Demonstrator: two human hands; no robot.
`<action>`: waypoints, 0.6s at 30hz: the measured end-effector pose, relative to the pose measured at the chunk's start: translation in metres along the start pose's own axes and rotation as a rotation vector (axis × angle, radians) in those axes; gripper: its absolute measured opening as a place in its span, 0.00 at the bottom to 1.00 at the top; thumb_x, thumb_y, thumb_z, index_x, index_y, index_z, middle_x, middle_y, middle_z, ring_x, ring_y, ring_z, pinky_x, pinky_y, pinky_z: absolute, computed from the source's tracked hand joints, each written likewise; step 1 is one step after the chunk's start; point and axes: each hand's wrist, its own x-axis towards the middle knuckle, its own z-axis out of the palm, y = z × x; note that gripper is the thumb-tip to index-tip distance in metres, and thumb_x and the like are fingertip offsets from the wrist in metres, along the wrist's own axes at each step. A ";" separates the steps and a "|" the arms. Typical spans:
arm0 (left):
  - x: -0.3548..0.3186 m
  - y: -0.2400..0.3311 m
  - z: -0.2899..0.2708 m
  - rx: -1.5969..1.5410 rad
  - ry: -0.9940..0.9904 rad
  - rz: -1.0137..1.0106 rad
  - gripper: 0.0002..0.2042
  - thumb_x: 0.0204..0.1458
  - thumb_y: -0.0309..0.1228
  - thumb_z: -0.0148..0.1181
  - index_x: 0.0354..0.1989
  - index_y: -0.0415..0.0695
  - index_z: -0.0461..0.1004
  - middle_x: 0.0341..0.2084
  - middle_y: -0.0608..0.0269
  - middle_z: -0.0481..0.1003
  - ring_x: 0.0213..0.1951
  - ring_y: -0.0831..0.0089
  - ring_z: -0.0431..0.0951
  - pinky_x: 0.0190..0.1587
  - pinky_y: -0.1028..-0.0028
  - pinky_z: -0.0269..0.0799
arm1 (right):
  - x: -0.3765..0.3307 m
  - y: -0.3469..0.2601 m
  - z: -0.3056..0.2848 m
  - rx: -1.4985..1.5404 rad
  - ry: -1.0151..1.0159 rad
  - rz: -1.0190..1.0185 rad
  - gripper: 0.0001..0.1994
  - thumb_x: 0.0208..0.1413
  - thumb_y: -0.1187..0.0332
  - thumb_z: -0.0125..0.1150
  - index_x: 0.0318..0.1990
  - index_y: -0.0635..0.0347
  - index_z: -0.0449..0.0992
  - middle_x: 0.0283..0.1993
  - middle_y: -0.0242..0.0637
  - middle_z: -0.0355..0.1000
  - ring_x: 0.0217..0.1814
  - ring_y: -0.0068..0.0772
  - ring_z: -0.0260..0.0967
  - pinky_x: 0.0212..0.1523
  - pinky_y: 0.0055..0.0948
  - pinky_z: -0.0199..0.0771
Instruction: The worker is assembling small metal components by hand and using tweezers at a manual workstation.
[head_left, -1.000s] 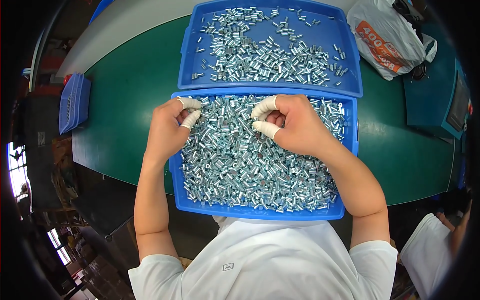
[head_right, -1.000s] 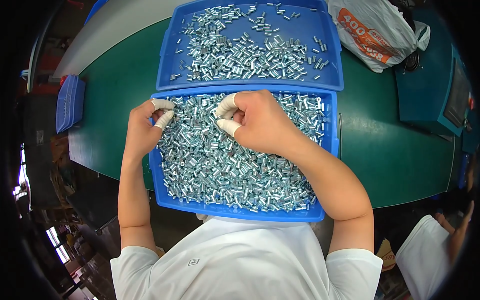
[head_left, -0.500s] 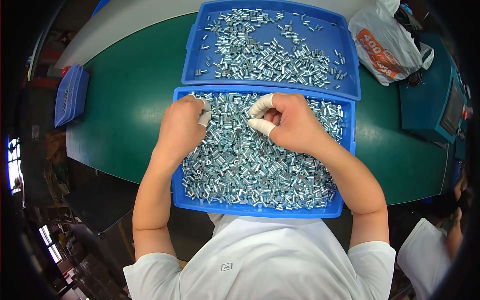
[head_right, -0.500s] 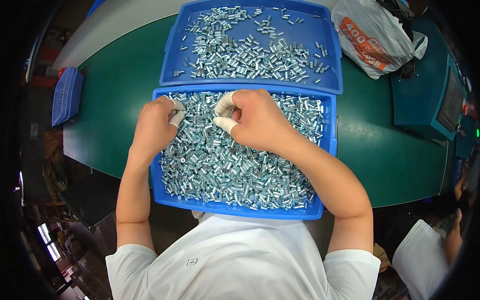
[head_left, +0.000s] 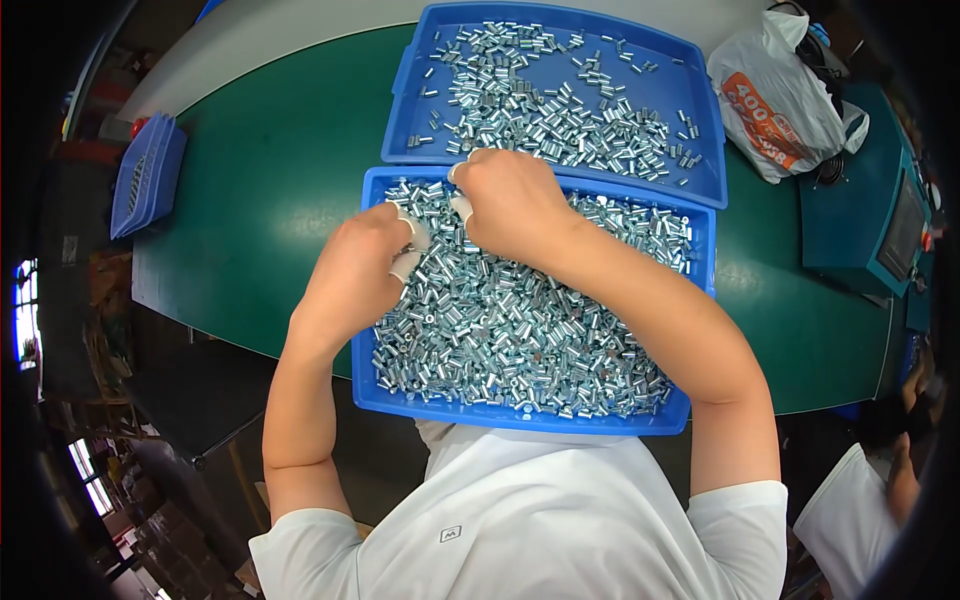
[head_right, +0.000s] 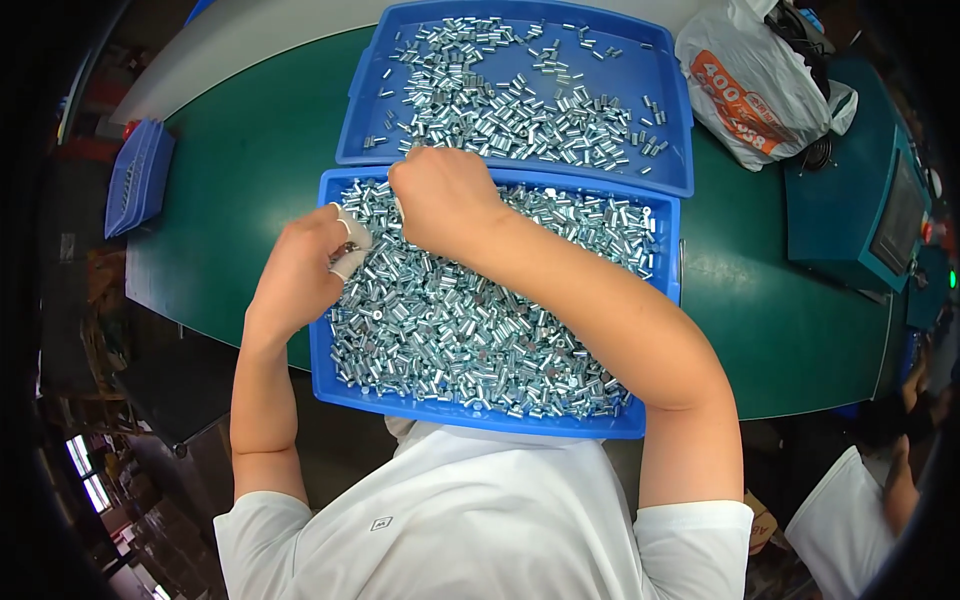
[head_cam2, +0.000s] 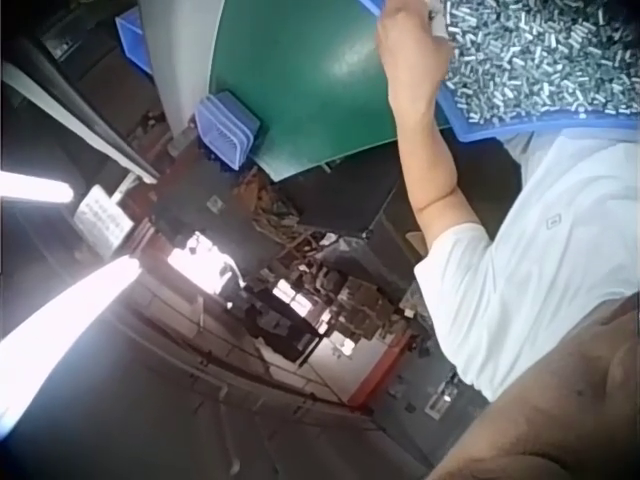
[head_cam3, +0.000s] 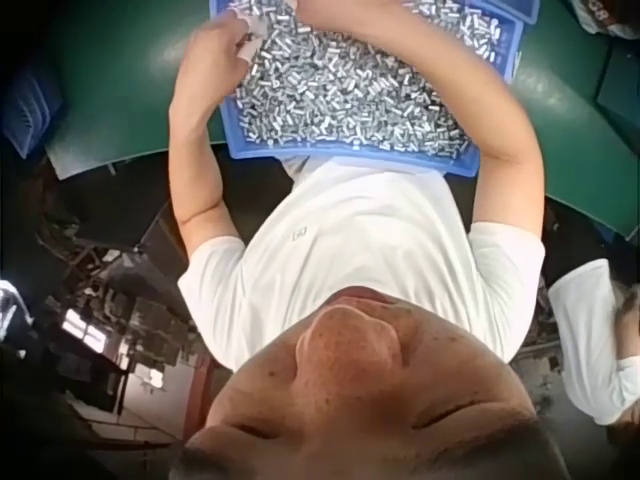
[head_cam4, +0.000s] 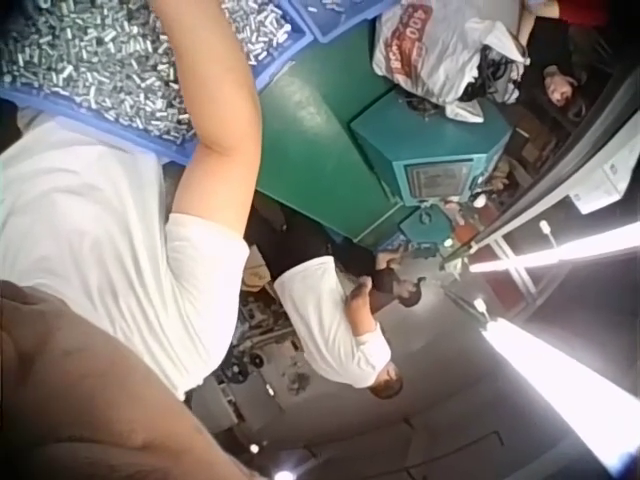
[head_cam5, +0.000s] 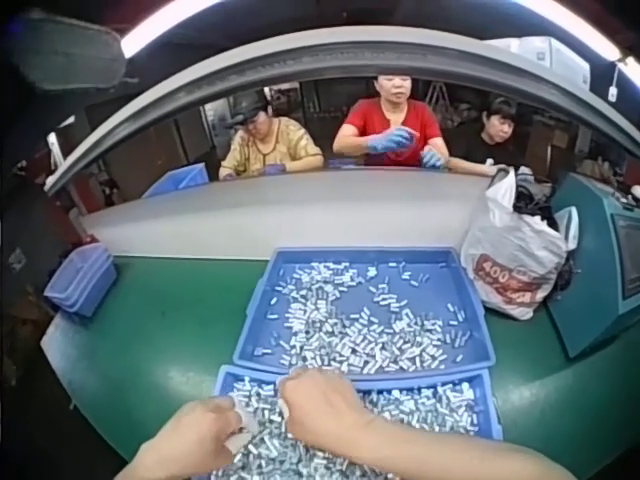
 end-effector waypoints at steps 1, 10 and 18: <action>-0.001 0.000 0.001 -0.023 -0.012 -0.003 0.10 0.49 0.13 0.69 0.39 0.37 0.83 0.34 0.53 0.79 0.31 0.59 0.80 0.34 0.65 0.76 | 0.001 -0.001 0.002 -0.057 -0.026 -0.002 0.07 0.51 0.72 0.69 0.37 0.64 0.84 0.38 0.49 0.79 0.41 0.55 0.81 0.42 0.51 0.81; -0.002 -0.006 0.022 -0.196 0.019 0.009 0.11 0.52 0.16 0.71 0.43 0.40 0.84 0.35 0.56 0.79 0.31 0.64 0.80 0.35 0.67 0.76 | -0.004 0.002 0.009 0.006 0.076 -0.053 0.06 0.42 0.79 0.67 0.31 0.64 0.82 0.38 0.49 0.78 0.43 0.54 0.81 0.42 0.51 0.82; -0.002 -0.007 0.028 -0.221 0.055 -0.032 0.10 0.50 0.20 0.75 0.41 0.39 0.84 0.32 0.60 0.80 0.29 0.70 0.78 0.34 0.70 0.76 | -0.007 -0.002 0.010 -0.019 0.071 -0.019 0.06 0.47 0.77 0.66 0.34 0.61 0.81 0.37 0.45 0.76 0.44 0.53 0.79 0.41 0.52 0.79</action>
